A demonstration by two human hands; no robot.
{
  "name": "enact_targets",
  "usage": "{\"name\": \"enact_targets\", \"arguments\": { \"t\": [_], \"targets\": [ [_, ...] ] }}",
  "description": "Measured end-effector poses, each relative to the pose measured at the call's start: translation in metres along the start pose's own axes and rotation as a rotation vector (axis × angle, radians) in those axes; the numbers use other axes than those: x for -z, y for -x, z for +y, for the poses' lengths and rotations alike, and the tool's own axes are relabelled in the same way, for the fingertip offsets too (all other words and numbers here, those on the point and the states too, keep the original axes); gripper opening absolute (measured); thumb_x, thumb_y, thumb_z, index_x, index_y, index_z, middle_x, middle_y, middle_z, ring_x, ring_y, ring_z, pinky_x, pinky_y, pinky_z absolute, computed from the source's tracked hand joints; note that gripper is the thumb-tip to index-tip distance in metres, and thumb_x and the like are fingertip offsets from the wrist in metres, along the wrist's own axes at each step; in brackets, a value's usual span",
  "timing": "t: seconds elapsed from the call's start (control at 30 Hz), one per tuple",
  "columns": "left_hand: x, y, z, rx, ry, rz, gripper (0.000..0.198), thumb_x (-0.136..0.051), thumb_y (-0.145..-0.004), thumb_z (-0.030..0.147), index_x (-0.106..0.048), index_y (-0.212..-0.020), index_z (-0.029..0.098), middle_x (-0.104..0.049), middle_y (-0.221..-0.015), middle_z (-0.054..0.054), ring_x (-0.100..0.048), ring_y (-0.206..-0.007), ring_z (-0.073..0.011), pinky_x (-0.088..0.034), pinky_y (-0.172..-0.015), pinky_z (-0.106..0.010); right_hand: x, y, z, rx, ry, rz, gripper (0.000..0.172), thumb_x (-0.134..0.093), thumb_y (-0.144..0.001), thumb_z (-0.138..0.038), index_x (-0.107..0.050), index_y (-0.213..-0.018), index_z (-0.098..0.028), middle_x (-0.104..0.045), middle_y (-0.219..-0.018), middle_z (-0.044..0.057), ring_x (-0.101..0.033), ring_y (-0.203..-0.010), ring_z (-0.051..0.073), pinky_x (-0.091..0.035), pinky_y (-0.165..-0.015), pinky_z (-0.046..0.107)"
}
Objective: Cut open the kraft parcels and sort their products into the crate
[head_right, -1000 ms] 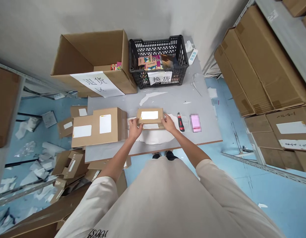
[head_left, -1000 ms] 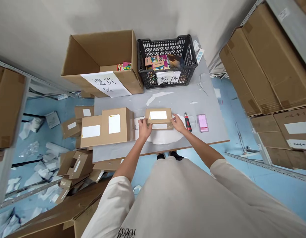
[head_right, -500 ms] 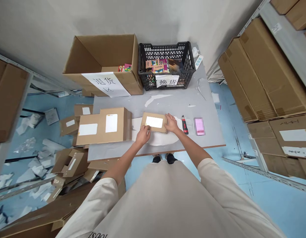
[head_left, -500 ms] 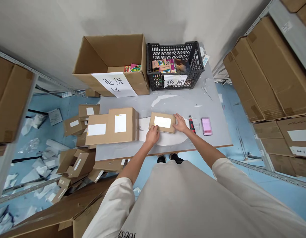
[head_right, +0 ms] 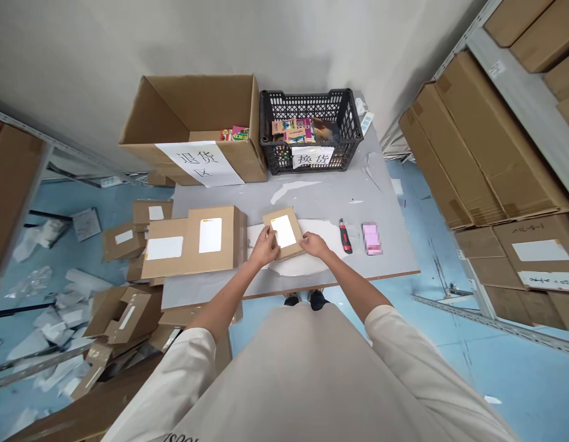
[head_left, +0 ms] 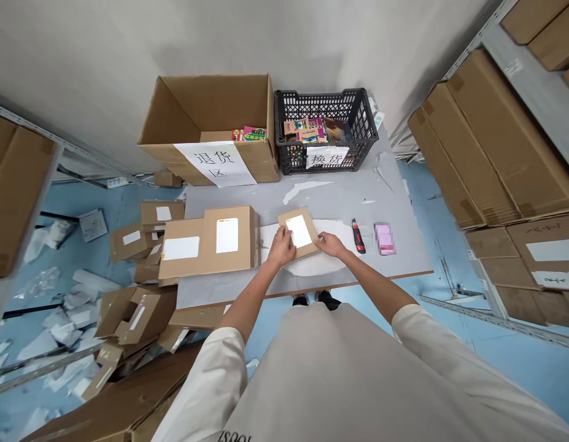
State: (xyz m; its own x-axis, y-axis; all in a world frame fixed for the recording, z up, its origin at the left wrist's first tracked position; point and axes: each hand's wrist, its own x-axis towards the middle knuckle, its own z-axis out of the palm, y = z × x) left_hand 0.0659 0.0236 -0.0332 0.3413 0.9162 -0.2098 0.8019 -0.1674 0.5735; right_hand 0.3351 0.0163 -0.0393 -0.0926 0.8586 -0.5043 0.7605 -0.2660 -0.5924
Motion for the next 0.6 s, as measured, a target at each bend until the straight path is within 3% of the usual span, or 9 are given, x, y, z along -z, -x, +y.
{"name": "enact_targets", "arguments": {
  "t": [0.17,0.3,0.4,0.5,0.6],
  "targets": [
    [0.013,-0.001,-0.004,-0.023,-0.097,-0.013,0.065,-0.069,-0.089,0.017,-0.057,-0.153,0.023,-0.045,-0.172,-0.021,-0.033,-0.167,-0.0434,-0.030,-0.135,-0.067,-0.015,0.002,-0.005,-0.016,-0.135,0.040,0.030,-0.077,-0.096,-0.040,-0.076,-0.120,-0.022,-0.081,-0.112,0.008,-0.077,-0.105,0.026,-0.060,-0.096,0.038],
    [0.013,0.007,0.003,-0.056,-0.145,-0.015,0.060,-0.062,-0.093,0.011,-0.060,-0.151,0.025,-0.055,-0.161,-0.020,-0.049,-0.153,-0.0403,-0.041,-0.126,-0.061,-0.024,0.003,-0.007,0.040,-0.239,0.088,0.043,-0.075,-0.094,-0.033,-0.074,-0.135,-0.020,-0.076,-0.139,0.014,-0.075,-0.121,0.029,-0.060,-0.108,0.043],
    [0.009,0.013,0.009,-0.067,-0.166,-0.043,0.060,-0.053,-0.095,0.006,-0.060,-0.152,0.023,-0.059,-0.155,-0.021,-0.055,-0.145,-0.0377,-0.047,-0.119,-0.056,-0.031,0.003,-0.007,-0.003,-0.338,0.096,0.052,-0.073,-0.095,-0.032,-0.070,-0.145,-0.019,-0.073,-0.146,0.016,-0.074,-0.126,0.029,-0.060,-0.111,0.044],
    [0.005,0.018,0.011,-0.091,-0.180,-0.035,0.056,-0.052,-0.100,0.013,-0.056,-0.155,0.021,-0.056,-0.159,-0.022,-0.053,-0.148,-0.0385,-0.047,-0.118,-0.055,-0.036,0.003,-0.010,-0.097,-0.450,0.112,0.057,-0.070,-0.098,-0.037,-0.064,-0.151,-0.020,-0.074,-0.144,0.016,-0.075,-0.125,0.027,-0.061,-0.109,0.044],
    [0.003,0.022,0.013,-0.088,-0.189,-0.024,0.059,-0.057,-0.103,0.028,-0.050,-0.161,0.017,-0.053,-0.162,-0.025,-0.052,-0.150,-0.0417,-0.046,-0.119,-0.056,-0.038,0.002,-0.015,-0.113,-0.501,0.128,0.048,-0.065,-0.100,-0.042,-0.069,-0.142,-0.019,-0.074,-0.143,0.016,-0.074,-0.127,0.027,-0.060,-0.111,0.044]
  ]
}}
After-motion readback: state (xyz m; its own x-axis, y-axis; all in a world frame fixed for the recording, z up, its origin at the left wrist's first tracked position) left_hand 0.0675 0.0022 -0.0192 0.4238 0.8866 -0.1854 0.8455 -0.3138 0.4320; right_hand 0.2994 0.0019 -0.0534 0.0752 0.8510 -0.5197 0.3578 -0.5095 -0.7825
